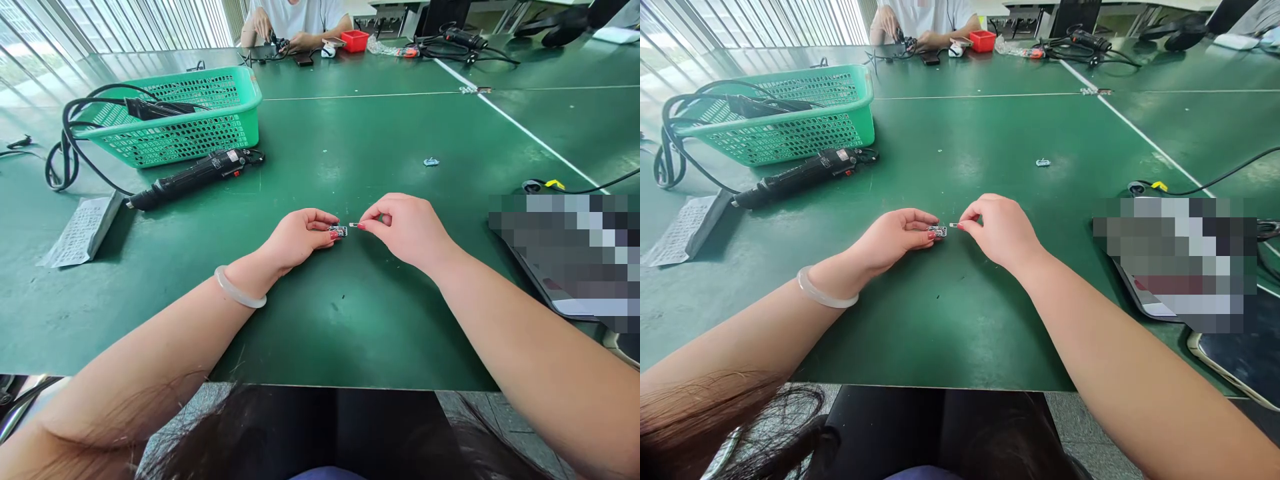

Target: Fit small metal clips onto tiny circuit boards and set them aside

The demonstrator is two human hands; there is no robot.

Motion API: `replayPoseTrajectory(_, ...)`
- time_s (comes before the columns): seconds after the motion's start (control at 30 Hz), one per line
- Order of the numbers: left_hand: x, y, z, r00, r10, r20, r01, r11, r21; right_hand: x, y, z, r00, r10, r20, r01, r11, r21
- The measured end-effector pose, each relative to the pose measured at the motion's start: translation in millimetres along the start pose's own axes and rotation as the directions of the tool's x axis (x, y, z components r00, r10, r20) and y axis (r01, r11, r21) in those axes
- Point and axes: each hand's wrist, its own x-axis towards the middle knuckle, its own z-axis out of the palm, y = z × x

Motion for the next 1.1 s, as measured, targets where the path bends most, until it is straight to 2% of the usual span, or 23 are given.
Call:
replayPoseTrajectory(0.1,0,0,0.8,1.0,0.014,0.017,-0.014,1.0,0.01,-4,-7,0,0.997,-0.036,-0.074,0.04,0.997,0.061)
replayPoseTrajectory(0.33,2,-4,-0.8,0.999,0.046,0.015,-0.047,0.998,0.052,-7,-18,11,0.997,-0.076,-0.016,0.077,0.994,0.078)
replayPoseTrajectory(0.53,3,-5,-1.2,0.998,0.052,0.019,-0.053,0.996,0.074,-8,-17,15,0.996,-0.084,-0.028,0.086,0.992,0.089)
replayPoseTrajectory(1.1,1,0,-1.3,1.0,0.004,0.027,-0.002,0.999,-0.049,-8,-13,14,0.992,-0.109,-0.066,0.118,0.984,0.134)
